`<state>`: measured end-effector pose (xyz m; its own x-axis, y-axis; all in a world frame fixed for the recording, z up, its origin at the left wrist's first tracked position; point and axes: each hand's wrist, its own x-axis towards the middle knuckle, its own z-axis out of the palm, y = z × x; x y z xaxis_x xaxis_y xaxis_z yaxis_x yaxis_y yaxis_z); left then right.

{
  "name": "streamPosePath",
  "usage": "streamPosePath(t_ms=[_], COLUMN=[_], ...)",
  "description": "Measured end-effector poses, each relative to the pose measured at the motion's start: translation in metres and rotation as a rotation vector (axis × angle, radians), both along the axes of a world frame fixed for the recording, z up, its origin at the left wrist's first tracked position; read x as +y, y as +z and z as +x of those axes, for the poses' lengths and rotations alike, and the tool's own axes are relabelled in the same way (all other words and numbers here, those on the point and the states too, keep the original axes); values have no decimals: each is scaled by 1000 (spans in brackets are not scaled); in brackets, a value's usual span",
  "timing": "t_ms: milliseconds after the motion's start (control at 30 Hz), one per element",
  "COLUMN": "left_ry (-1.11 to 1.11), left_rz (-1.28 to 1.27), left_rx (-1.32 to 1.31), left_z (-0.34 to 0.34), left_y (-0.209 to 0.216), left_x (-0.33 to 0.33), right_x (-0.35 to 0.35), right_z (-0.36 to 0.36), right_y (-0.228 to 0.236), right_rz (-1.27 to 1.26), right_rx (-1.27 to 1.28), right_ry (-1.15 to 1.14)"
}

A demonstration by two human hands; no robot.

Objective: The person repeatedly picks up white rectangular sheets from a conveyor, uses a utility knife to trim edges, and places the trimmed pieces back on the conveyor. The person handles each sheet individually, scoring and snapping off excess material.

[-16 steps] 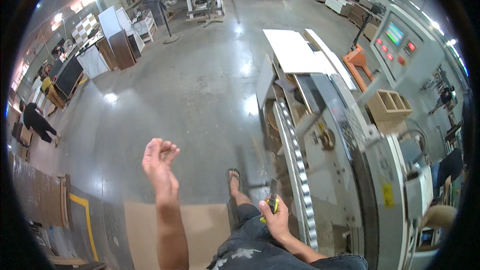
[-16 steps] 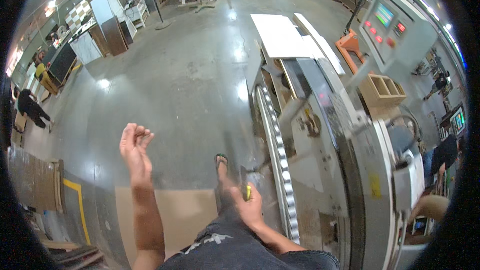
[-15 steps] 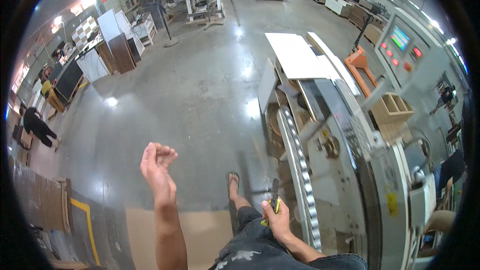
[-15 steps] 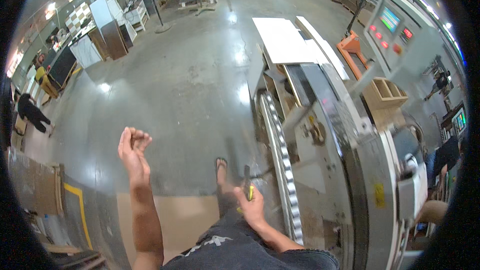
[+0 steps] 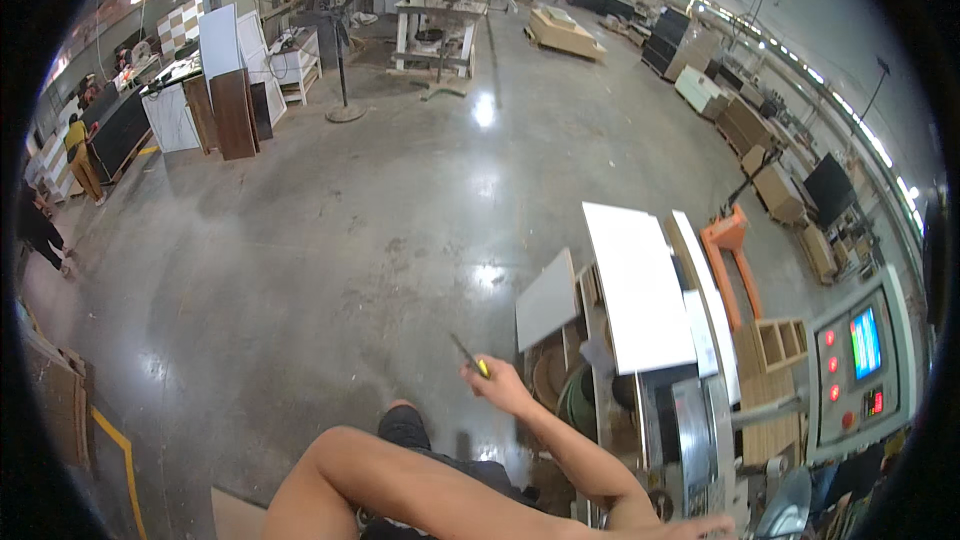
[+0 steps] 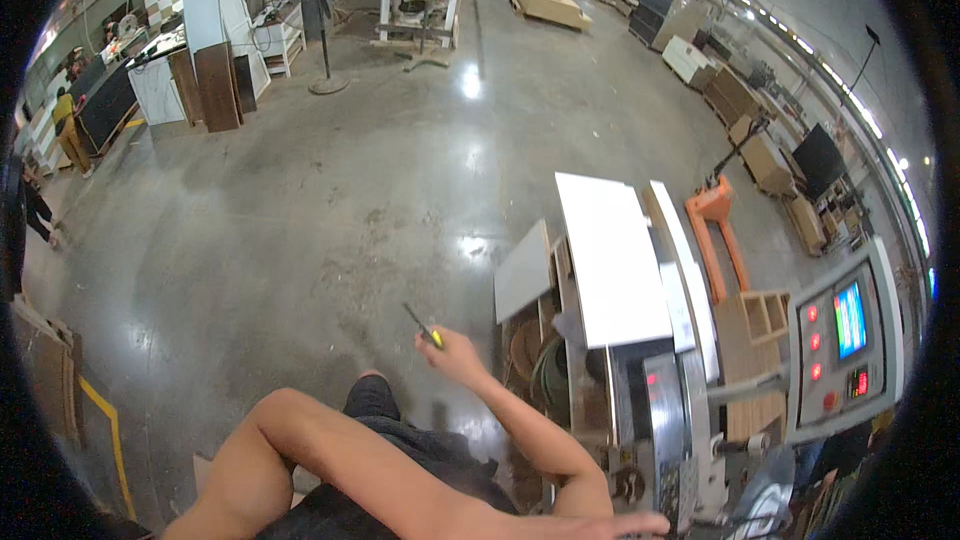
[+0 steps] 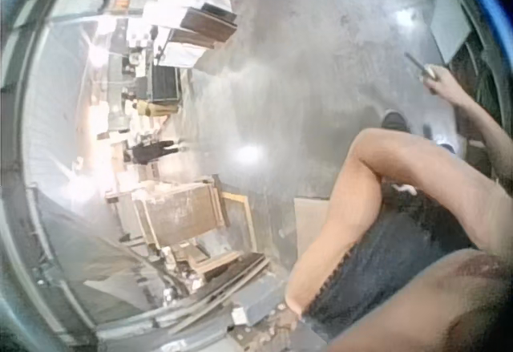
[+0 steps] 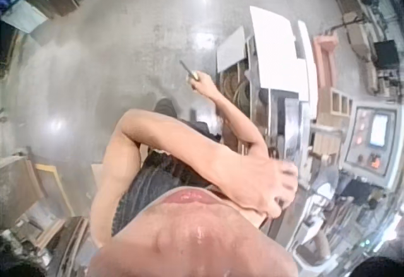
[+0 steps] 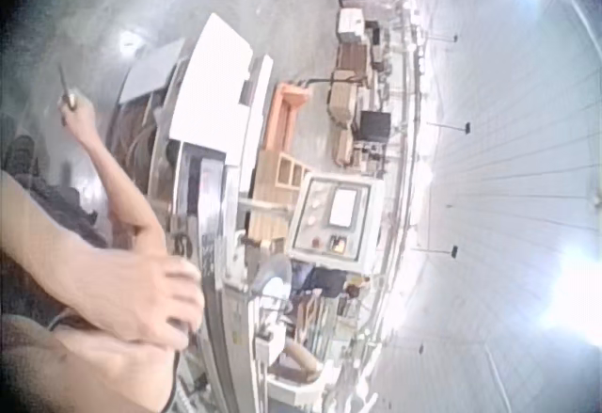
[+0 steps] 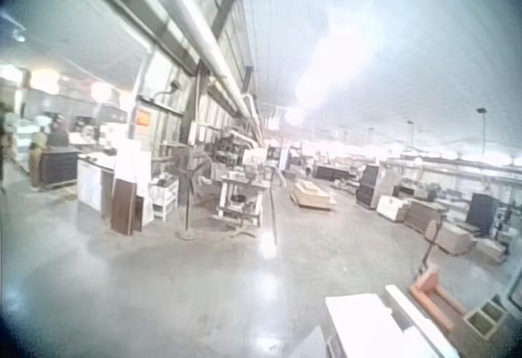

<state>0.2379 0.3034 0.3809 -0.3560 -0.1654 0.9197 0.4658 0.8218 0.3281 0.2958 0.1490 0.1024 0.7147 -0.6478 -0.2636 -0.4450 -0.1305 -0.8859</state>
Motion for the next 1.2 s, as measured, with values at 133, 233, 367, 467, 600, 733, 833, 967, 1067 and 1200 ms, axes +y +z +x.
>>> streamPosePath(t_ms=[133, 233, 367, 467, 600, 733, 833, 967, 1067, 1200], left_ry=[-245, -271, -526, -639, -865, -924, -624, -691, -895, -1261], left_rz=[-239, -263, -187, -32, 223, 315, 259, 220, -132, -475], left_rx=[7, -40, -97, -197, -382, -658, -812, -1087, -1116, -1022], left_z=[52, 123, 176, 217, 239, 181, 136, 53, -12, -48], left_y=[-12, 2, 29, 30, 2, -44, -105, -174, -249, -321], left_x=[-86, -168, -296, -397, -537, -691, -782, -843, -859, -836], right_x=[-107, -161, -165, -191, -284, -398, -454, -537, -572, -592], right_z=[13, 12, -2, 34, 71, 46, 59, 78, 79, 87], right_y=[-51, -87, -122, -117, -131, -207, -199, -145, -133, -117], right_rz=[-93, -35, -184, 119, 13, -86, -241, 228, 9, 37], right_rx=[116, 133, -62, -33, -132, -342, 140, -384, -189, -657], right_ry=[19, -349, -1001, -1326, -1852, -2496, -2693, -2873, -3170, -3458])
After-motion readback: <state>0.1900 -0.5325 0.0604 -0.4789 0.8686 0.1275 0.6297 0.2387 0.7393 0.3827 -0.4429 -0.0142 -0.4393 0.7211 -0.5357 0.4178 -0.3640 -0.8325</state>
